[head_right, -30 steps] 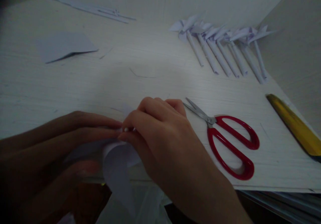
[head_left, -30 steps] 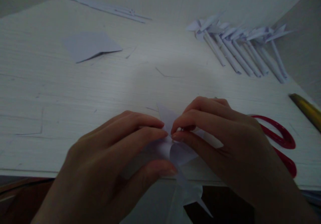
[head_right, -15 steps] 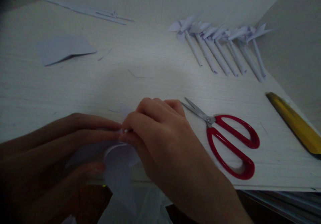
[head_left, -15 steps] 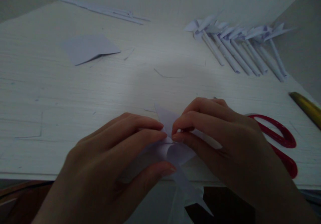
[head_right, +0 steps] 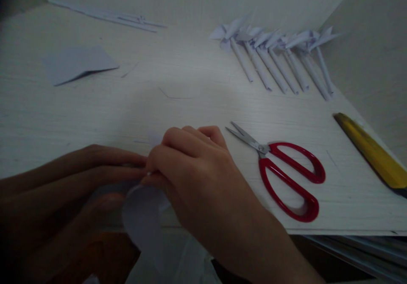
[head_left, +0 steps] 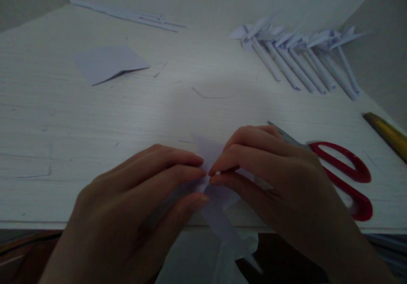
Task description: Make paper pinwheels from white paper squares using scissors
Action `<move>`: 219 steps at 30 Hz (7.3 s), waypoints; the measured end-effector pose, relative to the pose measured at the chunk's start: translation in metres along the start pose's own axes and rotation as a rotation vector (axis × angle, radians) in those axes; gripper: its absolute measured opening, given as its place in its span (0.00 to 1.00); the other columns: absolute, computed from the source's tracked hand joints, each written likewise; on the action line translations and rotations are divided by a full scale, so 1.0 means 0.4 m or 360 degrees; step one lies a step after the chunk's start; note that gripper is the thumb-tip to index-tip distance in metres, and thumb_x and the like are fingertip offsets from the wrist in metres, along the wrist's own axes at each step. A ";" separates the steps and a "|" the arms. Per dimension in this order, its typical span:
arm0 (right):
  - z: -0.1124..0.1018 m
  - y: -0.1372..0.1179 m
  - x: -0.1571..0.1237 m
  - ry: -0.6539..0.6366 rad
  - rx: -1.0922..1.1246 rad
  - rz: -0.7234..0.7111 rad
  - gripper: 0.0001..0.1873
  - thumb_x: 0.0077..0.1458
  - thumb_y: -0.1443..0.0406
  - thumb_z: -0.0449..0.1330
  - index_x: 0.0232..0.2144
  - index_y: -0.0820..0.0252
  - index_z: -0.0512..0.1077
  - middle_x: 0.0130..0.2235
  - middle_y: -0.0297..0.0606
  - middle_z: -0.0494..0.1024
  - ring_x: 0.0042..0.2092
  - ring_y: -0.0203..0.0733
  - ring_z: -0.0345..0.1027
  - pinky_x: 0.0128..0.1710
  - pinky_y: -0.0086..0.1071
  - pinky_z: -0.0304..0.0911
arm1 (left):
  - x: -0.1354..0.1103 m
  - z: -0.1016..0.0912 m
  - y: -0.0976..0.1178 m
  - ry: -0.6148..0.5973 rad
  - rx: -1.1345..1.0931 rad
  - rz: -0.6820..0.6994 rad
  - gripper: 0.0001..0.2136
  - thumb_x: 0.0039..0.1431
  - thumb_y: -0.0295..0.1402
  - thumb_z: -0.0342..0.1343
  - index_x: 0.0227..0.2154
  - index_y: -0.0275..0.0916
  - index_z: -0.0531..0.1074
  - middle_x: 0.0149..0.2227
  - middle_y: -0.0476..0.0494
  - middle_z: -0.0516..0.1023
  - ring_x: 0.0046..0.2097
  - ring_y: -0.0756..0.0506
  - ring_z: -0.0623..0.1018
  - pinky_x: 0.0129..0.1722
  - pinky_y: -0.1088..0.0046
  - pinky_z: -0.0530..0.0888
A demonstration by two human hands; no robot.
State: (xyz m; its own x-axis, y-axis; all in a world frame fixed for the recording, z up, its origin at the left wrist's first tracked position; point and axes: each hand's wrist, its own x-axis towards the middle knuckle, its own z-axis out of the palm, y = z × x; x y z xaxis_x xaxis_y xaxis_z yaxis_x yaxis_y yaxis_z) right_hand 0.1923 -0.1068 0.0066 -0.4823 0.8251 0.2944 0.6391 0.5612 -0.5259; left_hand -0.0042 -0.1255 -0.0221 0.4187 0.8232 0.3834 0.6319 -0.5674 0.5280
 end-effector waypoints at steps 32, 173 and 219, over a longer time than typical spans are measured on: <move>0.048 -0.038 -0.096 0.0516 -0.0388 0.0097 0.06 0.56 0.69 0.60 0.27 0.60 0.73 0.29 0.33 0.74 0.35 0.40 0.65 0.42 0.35 0.52 | -0.024 -0.027 0.086 0.0175 -0.1439 -0.1155 0.20 0.59 0.44 0.55 0.54 0.48 0.68 0.50 0.45 0.78 0.55 0.39 0.74 0.57 0.60 0.69; -0.090 -0.361 -0.276 0.0676 -0.0064 -0.0121 0.09 0.53 0.75 0.59 0.30 0.56 0.71 0.31 0.28 0.75 0.35 0.36 0.67 0.43 0.36 0.46 | -0.202 -0.158 0.342 0.0585 -0.1810 -0.0803 0.29 0.43 0.24 0.65 0.49 0.40 0.63 0.25 0.54 0.78 0.29 0.53 0.77 0.32 0.81 0.72; -0.088 -0.354 -0.272 0.0681 0.0048 -0.0153 0.11 0.50 0.77 0.56 0.27 0.56 0.66 0.31 0.28 0.75 0.34 0.37 0.67 0.39 0.35 0.50 | -0.215 -0.142 0.348 0.0733 -0.1470 -0.0539 0.25 0.49 0.21 0.61 0.50 0.42 0.62 0.28 0.54 0.77 0.34 0.51 0.77 0.41 0.74 0.74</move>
State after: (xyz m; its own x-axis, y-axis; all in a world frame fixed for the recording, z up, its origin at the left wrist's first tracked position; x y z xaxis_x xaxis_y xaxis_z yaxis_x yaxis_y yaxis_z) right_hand 0.1753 -0.2738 0.0771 -0.2431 0.7255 0.6439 0.5825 0.6399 -0.5012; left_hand 0.0108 -0.2763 0.0614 -0.0918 0.9623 0.2561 -0.1470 -0.2675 0.9523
